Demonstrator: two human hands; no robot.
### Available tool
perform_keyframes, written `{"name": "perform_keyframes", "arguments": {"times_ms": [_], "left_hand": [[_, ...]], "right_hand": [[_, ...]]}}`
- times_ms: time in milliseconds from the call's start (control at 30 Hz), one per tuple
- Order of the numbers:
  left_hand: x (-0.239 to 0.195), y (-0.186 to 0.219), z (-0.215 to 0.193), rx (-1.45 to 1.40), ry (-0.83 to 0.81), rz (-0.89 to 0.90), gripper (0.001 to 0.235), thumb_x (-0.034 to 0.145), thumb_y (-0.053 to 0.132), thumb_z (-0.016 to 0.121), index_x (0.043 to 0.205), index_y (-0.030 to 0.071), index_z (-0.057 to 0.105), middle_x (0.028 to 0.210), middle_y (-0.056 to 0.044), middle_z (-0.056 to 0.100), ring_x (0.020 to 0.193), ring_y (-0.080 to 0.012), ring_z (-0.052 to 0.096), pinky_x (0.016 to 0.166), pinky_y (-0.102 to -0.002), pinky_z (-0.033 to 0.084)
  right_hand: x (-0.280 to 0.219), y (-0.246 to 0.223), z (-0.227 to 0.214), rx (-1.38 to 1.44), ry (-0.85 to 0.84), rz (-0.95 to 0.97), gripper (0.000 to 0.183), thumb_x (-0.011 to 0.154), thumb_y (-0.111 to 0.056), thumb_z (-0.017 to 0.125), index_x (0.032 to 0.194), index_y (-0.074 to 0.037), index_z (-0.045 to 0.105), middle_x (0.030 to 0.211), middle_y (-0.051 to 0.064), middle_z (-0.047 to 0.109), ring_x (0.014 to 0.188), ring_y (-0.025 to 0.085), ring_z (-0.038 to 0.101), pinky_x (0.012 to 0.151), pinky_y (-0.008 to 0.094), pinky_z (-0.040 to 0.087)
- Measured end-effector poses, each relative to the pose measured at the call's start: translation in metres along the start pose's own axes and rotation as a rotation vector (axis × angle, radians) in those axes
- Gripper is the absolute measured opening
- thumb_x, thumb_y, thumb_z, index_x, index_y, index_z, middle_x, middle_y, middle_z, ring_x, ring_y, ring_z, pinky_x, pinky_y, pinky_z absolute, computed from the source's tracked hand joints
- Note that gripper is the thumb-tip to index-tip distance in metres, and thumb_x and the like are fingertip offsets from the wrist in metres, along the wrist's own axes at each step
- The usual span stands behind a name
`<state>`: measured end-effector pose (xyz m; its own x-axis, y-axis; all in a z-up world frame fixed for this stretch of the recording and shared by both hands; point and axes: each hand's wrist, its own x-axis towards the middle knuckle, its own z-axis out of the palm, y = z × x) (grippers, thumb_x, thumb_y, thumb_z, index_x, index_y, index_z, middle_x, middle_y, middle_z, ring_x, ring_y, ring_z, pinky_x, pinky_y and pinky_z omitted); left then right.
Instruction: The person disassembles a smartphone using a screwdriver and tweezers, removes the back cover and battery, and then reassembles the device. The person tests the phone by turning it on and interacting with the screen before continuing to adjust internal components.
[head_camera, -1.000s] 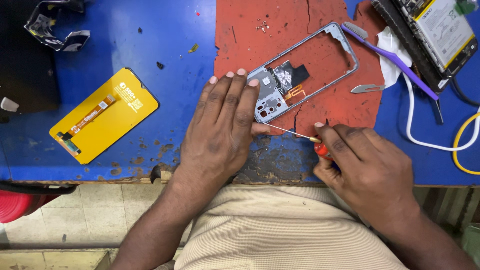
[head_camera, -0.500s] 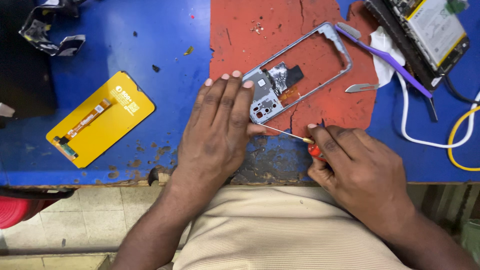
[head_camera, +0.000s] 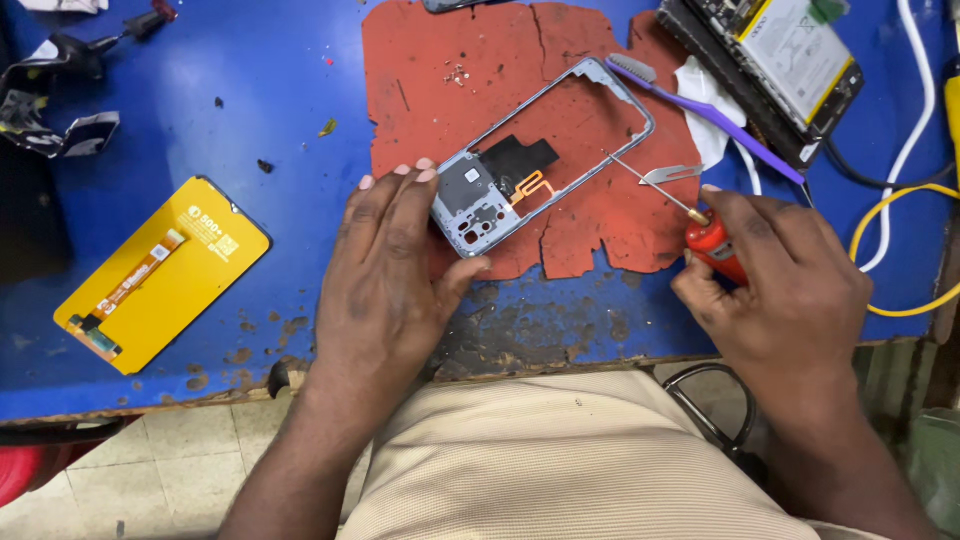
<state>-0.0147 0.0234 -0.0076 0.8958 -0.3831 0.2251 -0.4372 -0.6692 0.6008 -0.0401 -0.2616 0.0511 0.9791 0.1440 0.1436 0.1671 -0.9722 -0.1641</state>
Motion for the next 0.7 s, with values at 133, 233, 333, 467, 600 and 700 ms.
{"name": "perform_keyframes", "arguments": {"times_ms": [133, 233, 333, 467, 600, 700], "left_hand": [[0.001, 0.003, 0.0, -0.002, 0.02, 0.005, 0.086, 0.089, 0.024, 0.086, 0.151, -0.002, 0.032, 0.148, -0.022, 0.053, 0.138, -0.0401, 0.053, 0.123, -0.058, 0.039], [0.001, 0.003, 0.001, 0.004, 0.022, 0.001, 0.087, 0.088, 0.025, 0.085, 0.151, -0.001, 0.032, 0.147, -0.022, 0.053, 0.137, -0.0395, 0.053, 0.123, -0.058, 0.039], [0.001, 0.003, 0.002, 0.01, 0.018, -0.004, 0.087, 0.088, 0.026, 0.085, 0.152, -0.001, 0.032, 0.147, -0.021, 0.053, 0.137, -0.0396, 0.053, 0.123, -0.058, 0.039], [0.001, 0.003, 0.003, 0.038, 0.01, -0.005, 0.088, 0.088, 0.03, 0.084, 0.151, -0.002, 0.031, 0.146, -0.022, 0.052, 0.136, -0.0397, 0.053, 0.122, -0.058, 0.039], [0.001, 0.002, 0.003, 0.033, 0.021, 0.004, 0.087, 0.089, 0.029, 0.084, 0.15, -0.003, 0.032, 0.147, -0.022, 0.052, 0.137, -0.0399, 0.053, 0.122, -0.058, 0.04], [0.001, 0.003, 0.002, 0.02, 0.03, -0.005, 0.083, 0.088, 0.027, 0.085, 0.148, -0.003, 0.035, 0.146, -0.022, 0.054, 0.137, -0.0402, 0.054, 0.122, -0.057, 0.04]], "right_hand": [[0.001, 0.001, -0.001, 0.004, 0.007, 0.013, 0.051, 0.067, -0.005, 0.083, 0.117, -0.003, 0.071, 0.103, 0.012, 0.068, 0.09, 0.031, 0.067, 0.074, 0.041, 0.056], [0.0, -0.001, -0.001, 0.03, -0.004, 0.005, 0.05, 0.07, -0.005, 0.082, 0.119, -0.005, 0.071, 0.105, 0.01, 0.068, 0.09, 0.029, 0.067, 0.076, 0.04, 0.056], [-0.003, -0.002, -0.001, 0.055, -0.007, -0.004, 0.049, 0.071, -0.006, 0.082, 0.119, -0.006, 0.071, 0.106, 0.01, 0.068, 0.09, 0.029, 0.067, 0.076, 0.04, 0.056], [-0.009, -0.001, 0.002, 0.069, -0.044, 0.003, 0.05, 0.075, -0.009, 0.083, 0.123, -0.008, 0.071, 0.11, 0.008, 0.069, 0.093, 0.027, 0.067, 0.079, 0.039, 0.056], [-0.014, -0.001, 0.004, 0.101, -0.054, 0.015, 0.049, 0.079, -0.01, 0.083, 0.127, -0.01, 0.071, 0.113, 0.007, 0.069, 0.096, 0.026, 0.068, 0.082, 0.038, 0.056], [-0.014, 0.0, 0.004, 0.098, -0.053, -0.004, 0.052, 0.074, -0.012, 0.083, 0.124, -0.007, 0.071, 0.11, 0.009, 0.069, 0.093, 0.028, 0.067, 0.078, 0.04, 0.056]]}}
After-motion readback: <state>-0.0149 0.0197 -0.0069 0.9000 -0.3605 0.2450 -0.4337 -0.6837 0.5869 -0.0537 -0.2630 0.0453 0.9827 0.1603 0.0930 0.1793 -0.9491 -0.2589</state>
